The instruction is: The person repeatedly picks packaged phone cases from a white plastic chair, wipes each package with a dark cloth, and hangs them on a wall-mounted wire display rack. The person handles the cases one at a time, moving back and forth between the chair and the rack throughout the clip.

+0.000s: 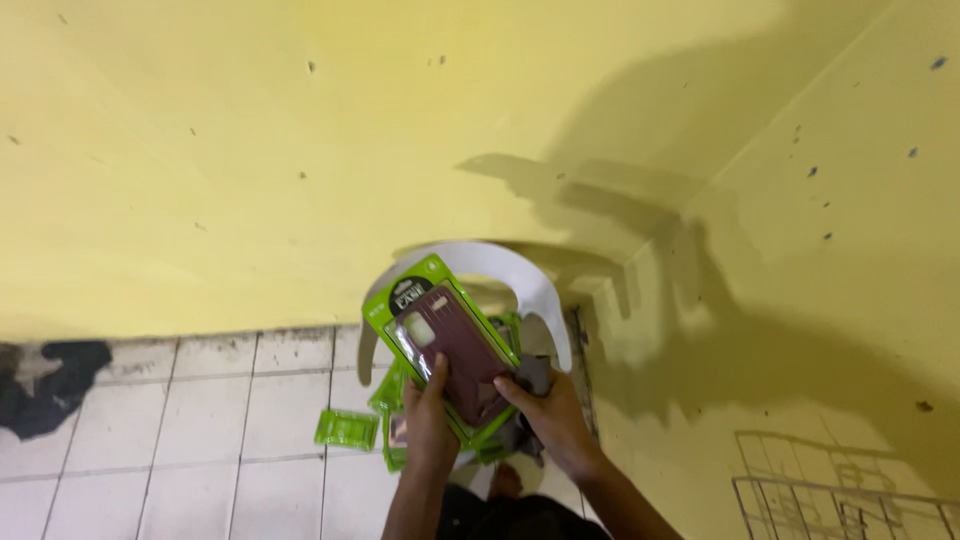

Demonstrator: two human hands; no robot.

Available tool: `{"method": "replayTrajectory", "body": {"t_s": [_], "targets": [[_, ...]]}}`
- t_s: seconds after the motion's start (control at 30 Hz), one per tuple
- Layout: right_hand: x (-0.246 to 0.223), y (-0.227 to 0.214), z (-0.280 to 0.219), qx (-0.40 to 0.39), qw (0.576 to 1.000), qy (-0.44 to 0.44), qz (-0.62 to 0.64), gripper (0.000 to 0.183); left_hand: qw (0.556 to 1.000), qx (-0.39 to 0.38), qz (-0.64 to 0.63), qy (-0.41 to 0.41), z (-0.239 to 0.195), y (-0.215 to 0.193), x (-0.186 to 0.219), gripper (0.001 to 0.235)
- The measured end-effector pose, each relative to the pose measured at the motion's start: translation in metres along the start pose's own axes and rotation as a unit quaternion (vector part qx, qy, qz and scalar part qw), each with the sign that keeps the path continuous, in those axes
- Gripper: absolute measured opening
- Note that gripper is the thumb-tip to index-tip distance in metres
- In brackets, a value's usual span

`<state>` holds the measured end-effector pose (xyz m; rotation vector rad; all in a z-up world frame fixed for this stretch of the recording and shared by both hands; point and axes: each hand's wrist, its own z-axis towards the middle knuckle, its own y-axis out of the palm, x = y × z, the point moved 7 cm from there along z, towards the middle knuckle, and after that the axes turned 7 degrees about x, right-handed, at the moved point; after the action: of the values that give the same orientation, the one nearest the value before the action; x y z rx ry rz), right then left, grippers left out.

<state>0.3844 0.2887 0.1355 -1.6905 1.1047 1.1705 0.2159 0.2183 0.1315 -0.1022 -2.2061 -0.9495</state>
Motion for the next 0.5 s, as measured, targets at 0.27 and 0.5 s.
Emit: {"method": "replayTrajectory", "body": {"t_s": [0.27,0.5], "targets": [[0.006,0.001,0.017,0.073,0.995,-0.051,-0.053,0.039,0.984,0.131,0.055,-0.105,0.049,-0.099,-0.051,0.042],[0.073,0.117,0.036,-0.147,0.861,-0.309,-0.377,0.071,0.971,0.063,-0.013,-0.232,0.085,-0.159,-0.149,0.057]]}}
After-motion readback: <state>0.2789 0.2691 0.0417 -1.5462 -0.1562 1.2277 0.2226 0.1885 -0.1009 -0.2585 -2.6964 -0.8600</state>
